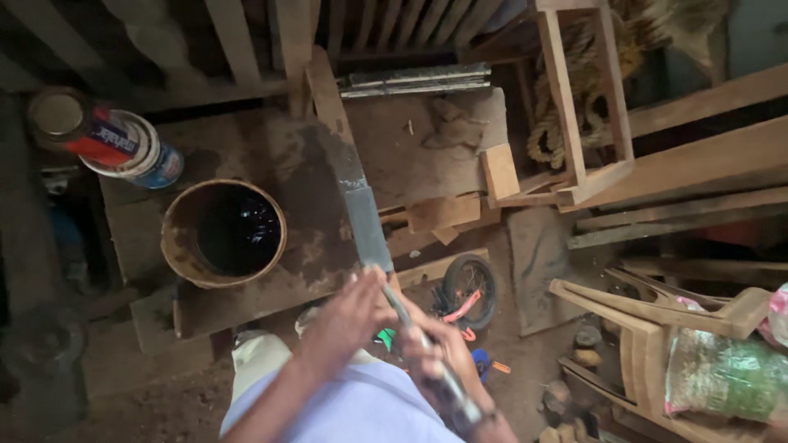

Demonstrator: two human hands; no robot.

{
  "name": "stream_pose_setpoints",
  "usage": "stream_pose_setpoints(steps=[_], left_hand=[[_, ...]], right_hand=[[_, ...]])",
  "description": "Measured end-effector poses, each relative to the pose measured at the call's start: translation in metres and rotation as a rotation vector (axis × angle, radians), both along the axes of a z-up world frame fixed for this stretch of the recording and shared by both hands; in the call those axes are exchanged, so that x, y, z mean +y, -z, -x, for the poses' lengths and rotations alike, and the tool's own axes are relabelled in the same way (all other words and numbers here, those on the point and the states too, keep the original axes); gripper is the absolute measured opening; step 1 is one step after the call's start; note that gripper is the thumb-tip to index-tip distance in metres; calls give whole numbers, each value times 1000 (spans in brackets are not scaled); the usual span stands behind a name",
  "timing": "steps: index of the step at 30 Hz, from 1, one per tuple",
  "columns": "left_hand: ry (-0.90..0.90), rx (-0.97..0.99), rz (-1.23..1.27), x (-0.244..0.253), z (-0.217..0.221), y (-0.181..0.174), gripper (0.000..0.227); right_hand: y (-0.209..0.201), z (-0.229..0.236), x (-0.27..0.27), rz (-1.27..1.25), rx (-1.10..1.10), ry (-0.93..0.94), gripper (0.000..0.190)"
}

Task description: The person sharpens a metal tool by rubbing its edge against a whetstone, occasionally dipping the tool into a container of dark liquid and wiping the blade with their fingers.

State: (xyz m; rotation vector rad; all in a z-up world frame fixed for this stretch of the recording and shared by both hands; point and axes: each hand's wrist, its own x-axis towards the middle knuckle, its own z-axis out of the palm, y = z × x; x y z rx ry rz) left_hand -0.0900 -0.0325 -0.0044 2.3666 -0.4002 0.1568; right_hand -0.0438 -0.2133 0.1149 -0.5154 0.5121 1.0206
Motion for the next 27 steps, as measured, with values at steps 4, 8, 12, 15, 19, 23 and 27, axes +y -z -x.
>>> stream_pose_setpoints(steps=[4, 8, 12, 15, 19, 23, 27], left_hand=[[-26, 13, 89, 47, -64, 13, 26], [-73, 200, 194, 66, -79, 7, 40], [13, 51, 98, 28, -29, -3, 41], [-115, 142, 180, -7, 7, -11, 62], [-6, 75, 32, 23, -42, 10, 29], [-93, 253, 219, 70, -82, 6, 52], [-7, 21, 74, 49, -62, 12, 30]], right_hand=[[46, -52, 29, 56, -51, 38, 56], [57, -74, 48, 27, 13, -8, 52], [22, -7, 9, 418, -768, -280, 62], [12, 10, -9, -50, 193, -6, 52], [30, -15, 8, 473, -696, -280, 58], [60, -79, 50, -287, 308, 124, 51], [35, -44, 34, 136, 55, 34, 52]])
